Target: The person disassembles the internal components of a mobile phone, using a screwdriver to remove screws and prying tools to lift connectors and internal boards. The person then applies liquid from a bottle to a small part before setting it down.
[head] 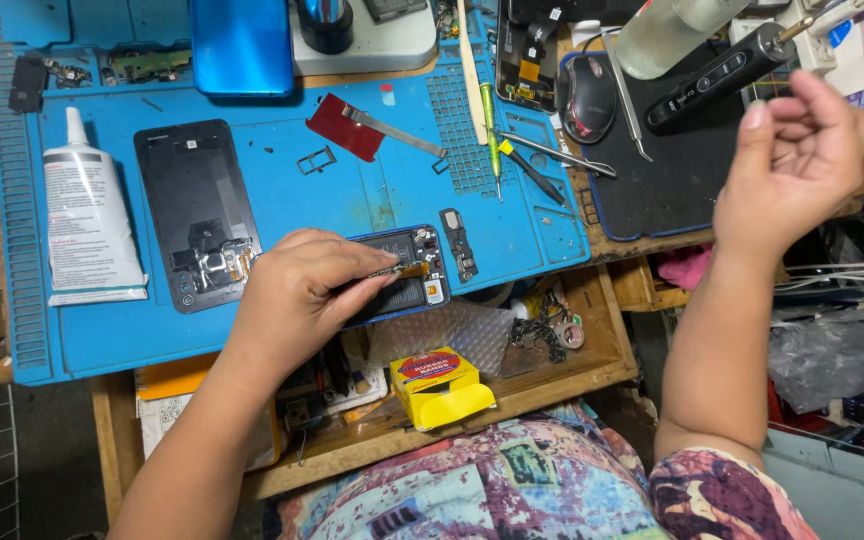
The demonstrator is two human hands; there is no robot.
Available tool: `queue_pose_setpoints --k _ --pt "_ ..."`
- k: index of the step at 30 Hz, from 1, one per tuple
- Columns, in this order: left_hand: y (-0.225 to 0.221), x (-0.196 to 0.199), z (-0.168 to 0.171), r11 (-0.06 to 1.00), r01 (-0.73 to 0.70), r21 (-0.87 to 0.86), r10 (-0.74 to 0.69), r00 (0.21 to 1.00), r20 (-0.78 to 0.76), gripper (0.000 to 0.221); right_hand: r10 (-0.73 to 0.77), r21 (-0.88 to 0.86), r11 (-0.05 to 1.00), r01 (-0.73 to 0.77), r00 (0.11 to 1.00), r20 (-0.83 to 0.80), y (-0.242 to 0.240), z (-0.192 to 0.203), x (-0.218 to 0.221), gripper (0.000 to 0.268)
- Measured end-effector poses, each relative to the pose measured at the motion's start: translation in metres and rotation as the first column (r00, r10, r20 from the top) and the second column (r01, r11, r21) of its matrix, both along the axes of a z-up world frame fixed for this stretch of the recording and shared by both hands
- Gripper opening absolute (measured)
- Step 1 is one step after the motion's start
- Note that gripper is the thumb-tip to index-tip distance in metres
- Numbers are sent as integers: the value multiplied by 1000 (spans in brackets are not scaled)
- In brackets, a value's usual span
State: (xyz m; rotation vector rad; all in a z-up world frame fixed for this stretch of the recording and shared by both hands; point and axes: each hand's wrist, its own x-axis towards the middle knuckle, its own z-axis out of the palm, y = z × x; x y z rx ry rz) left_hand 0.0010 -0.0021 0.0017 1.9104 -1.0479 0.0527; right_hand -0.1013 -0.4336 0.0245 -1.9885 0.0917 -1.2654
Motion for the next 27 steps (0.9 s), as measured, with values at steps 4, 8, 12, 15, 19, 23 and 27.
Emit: queue_pose_setpoints --k 4,8,12,15,19,23,27 --pt "0 1 0 1000 16 -18 -16 1000 7 13 -24 -79 997 23 1000 -18 -12 1 4 6" --pt "0 0 0 1000 11 -18 -10 1000 26 13 4 -141 990 -8 999 -34 11 1 15 2" --pt "0 0 0 1000 9 -14 -8 1000 25 13 110 -33 993 -115 987 -119 28 -3 18 9" --pt "1 1 -2 1000 17 -23 -16 999 34 12 99 -252 952 -176 952 -288 55 -2 11 10" --pt "1 0 -3 999 18 -36 -16 999 50 12 244 -321 850 -418 852 -464 104 6 9 18" --pt "2 0 -3 999 19 -29 -18 999 41 13 329 -395 677 -621 735 -592 147 14 12 70" --pt "1 -1 -2 1000 10 -27 -9 999 35 16 335 -407 606 -684 684 -648 175 11 22 104"
